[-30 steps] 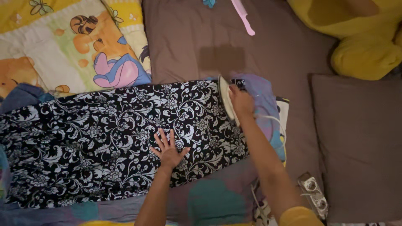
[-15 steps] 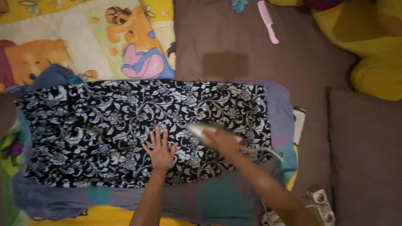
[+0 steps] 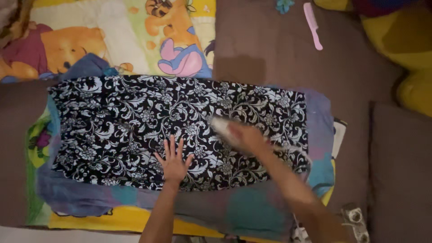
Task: The person irons a black and white patterned garment on a bed using a pink electric iron. They repeatedly smooth the fabric, adjust its position, and iron different sections before folding the garment at the end.
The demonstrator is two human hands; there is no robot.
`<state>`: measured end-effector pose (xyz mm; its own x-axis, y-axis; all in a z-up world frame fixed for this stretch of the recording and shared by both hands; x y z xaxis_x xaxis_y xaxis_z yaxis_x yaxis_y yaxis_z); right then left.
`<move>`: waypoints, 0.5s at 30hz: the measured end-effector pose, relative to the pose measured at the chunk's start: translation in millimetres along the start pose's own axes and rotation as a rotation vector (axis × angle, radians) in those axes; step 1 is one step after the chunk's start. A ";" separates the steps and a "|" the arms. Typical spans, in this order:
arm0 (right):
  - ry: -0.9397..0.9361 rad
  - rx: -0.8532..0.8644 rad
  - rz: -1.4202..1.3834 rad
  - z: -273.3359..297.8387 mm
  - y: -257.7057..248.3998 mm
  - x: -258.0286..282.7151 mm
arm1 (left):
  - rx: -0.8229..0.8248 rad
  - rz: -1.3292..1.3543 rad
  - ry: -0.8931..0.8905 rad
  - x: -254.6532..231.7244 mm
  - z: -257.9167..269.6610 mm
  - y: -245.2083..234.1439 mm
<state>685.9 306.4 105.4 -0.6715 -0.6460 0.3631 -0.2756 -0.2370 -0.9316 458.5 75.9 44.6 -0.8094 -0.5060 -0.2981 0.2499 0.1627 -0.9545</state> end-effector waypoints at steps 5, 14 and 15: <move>-0.175 0.126 0.272 -1.4 15.3 52.6 | -0.061 0.051 0.010 6.4 -2.3 1.8; 0.184 -0.276 0.177 -133.4 18.3 32.9 | 0.013 0.125 0.042 21.0 0.6 -2.3; 0.177 -0.302 0.159 -126.4 17.3 40.7 | 0.039 0.114 0.030 24.6 3.3 -5.0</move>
<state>566.9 367.7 106.5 -0.8233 -0.5160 0.2364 -0.3309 0.0979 -0.9386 439.1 59.9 42.0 -0.7900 -0.4603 -0.4049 0.3611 0.1843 -0.9141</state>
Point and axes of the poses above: each hand's wrist, its own z-axis away from the middle knuckle, its own y-axis out of the palm, x = y × z, the point moved 2 cm from there along -z, towards the middle knuckle, and after that the axes turned 14 degrees about -x, right-handed, at the moved point
